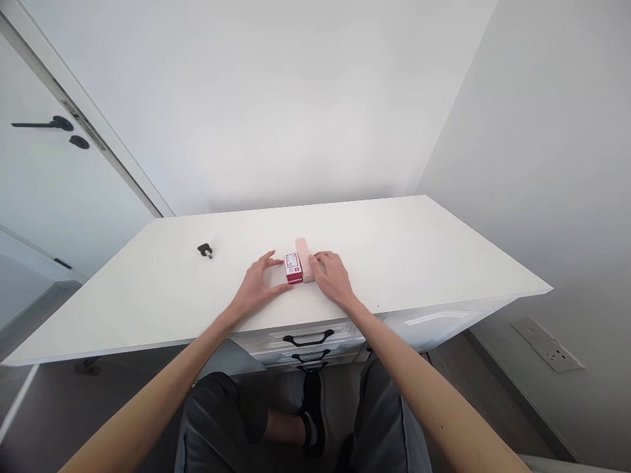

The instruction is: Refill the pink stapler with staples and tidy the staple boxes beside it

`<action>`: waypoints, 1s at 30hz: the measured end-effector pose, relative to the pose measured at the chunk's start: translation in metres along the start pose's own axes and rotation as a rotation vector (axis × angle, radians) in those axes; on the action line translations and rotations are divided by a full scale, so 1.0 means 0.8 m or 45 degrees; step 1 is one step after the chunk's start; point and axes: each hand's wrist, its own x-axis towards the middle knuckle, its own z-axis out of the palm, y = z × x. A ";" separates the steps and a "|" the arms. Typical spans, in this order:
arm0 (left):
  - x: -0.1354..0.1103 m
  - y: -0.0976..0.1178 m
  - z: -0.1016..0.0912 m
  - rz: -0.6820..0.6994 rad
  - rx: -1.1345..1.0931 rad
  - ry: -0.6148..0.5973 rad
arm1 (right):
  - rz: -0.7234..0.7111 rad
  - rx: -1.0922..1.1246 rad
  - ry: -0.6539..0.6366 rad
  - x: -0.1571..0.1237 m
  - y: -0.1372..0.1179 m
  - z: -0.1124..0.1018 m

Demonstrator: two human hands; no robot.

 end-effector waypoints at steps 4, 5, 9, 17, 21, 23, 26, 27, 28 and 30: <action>0.002 -0.001 0.002 0.008 -0.008 -0.005 | 0.038 0.013 0.038 0.000 -0.001 0.000; 0.002 -0.001 0.003 0.011 -0.011 -0.007 | 0.052 0.011 0.034 -0.001 -0.001 0.000; 0.003 -0.002 0.004 0.027 -0.032 -0.014 | 0.079 -0.010 0.020 -0.002 -0.003 0.000; 0.004 -0.003 0.004 0.033 -0.060 -0.041 | 0.084 -0.045 0.026 -0.002 -0.003 0.001; 0.004 -0.006 0.005 0.041 -0.052 -0.035 | 0.106 -0.036 0.022 -0.003 -0.003 0.001; 0.004 -0.008 0.006 0.051 -0.049 -0.048 | 0.105 -0.036 0.021 -0.004 -0.004 0.001; 0.002 -0.009 0.007 0.051 -0.053 -0.058 | 0.097 -0.032 0.020 -0.005 -0.003 0.001; 0.001 -0.009 0.007 0.054 -0.056 -0.063 | 0.095 -0.026 0.019 -0.005 -0.003 0.001; 0.000 -0.008 0.007 0.062 -0.061 -0.068 | 0.093 -0.022 0.018 -0.006 -0.003 0.001; -0.003 -0.010 0.003 0.086 -0.073 -0.062 | 0.090 -0.021 0.018 -0.007 -0.003 0.001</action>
